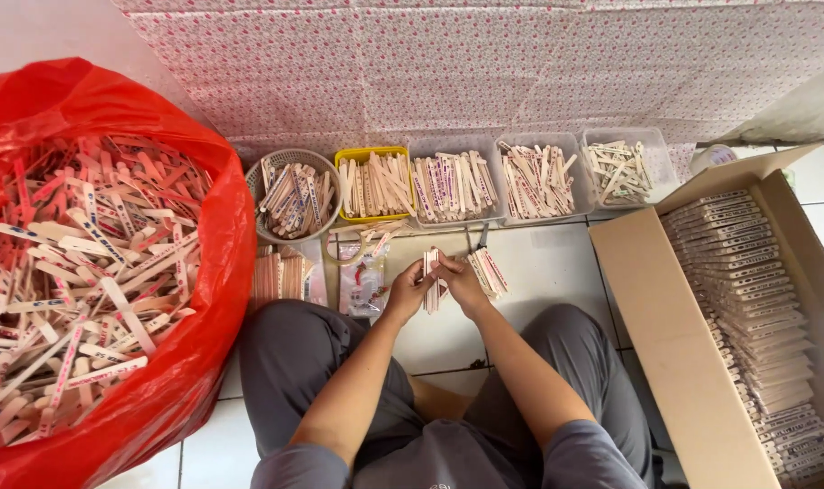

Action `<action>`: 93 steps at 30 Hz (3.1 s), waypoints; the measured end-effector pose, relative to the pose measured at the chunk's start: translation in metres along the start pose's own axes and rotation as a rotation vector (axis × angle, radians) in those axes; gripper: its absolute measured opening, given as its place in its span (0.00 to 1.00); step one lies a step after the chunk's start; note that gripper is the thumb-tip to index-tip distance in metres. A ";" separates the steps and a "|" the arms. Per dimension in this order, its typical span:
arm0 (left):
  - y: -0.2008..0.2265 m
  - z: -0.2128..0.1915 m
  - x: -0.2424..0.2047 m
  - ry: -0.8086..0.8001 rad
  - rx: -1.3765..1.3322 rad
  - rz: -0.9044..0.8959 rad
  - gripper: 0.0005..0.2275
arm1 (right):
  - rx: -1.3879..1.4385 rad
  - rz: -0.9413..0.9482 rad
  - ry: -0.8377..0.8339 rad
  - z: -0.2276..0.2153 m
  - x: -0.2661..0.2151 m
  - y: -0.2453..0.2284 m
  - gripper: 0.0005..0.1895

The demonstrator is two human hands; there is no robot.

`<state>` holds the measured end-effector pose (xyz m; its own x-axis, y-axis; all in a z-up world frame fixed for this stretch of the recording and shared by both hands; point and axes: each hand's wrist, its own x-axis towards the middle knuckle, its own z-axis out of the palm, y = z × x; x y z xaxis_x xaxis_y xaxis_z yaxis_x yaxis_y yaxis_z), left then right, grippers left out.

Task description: The person sits on the floor and sorts wooden popsicle sticks into small plastic bags. They gather sticks from a pile, align them, and place them into bags, which are then set aside.

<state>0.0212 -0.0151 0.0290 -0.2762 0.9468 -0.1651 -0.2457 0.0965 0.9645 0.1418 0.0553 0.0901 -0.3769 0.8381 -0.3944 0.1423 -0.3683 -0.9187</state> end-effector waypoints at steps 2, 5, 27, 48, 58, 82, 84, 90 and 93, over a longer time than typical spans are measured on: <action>0.011 0.007 -0.003 -0.003 -0.002 -0.001 0.17 | -0.010 -0.008 -0.029 -0.007 -0.008 -0.008 0.20; 0.026 0.016 -0.010 -0.023 0.001 -0.005 0.18 | 0.034 -0.033 -0.034 -0.014 -0.010 -0.017 0.18; -0.020 0.011 -0.001 0.022 0.063 -0.033 0.18 | 0.062 -0.059 -0.116 -0.038 0.010 0.002 0.13; 0.033 0.022 -0.017 0.078 -0.422 -0.376 0.14 | -0.550 -0.284 -0.580 -0.031 -0.033 -0.050 0.82; 0.010 0.014 -0.002 0.063 -0.451 -0.388 0.15 | -0.570 -0.439 -0.540 -0.024 -0.038 -0.040 0.84; -0.032 0.010 0.017 0.069 -0.467 -0.414 0.08 | -1.027 -0.147 0.263 -0.165 0.132 0.149 0.16; -0.031 0.011 0.015 0.109 -0.475 -0.380 0.09 | -0.944 -0.039 0.251 -0.158 0.131 0.151 0.16; -0.035 0.007 0.015 0.134 -0.481 -0.359 0.09 | -0.928 -0.084 0.223 -0.140 0.111 0.125 0.15; -0.037 0.009 0.015 0.148 -0.487 -0.352 0.09 | -0.923 -0.023 0.259 -0.145 0.114 0.130 0.17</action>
<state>0.0347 -0.0015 -0.0070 -0.2192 0.8277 -0.5166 -0.7317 0.2107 0.6482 0.2498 0.1612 -0.0773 -0.1902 0.9449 -0.2662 0.8441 0.0190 -0.5358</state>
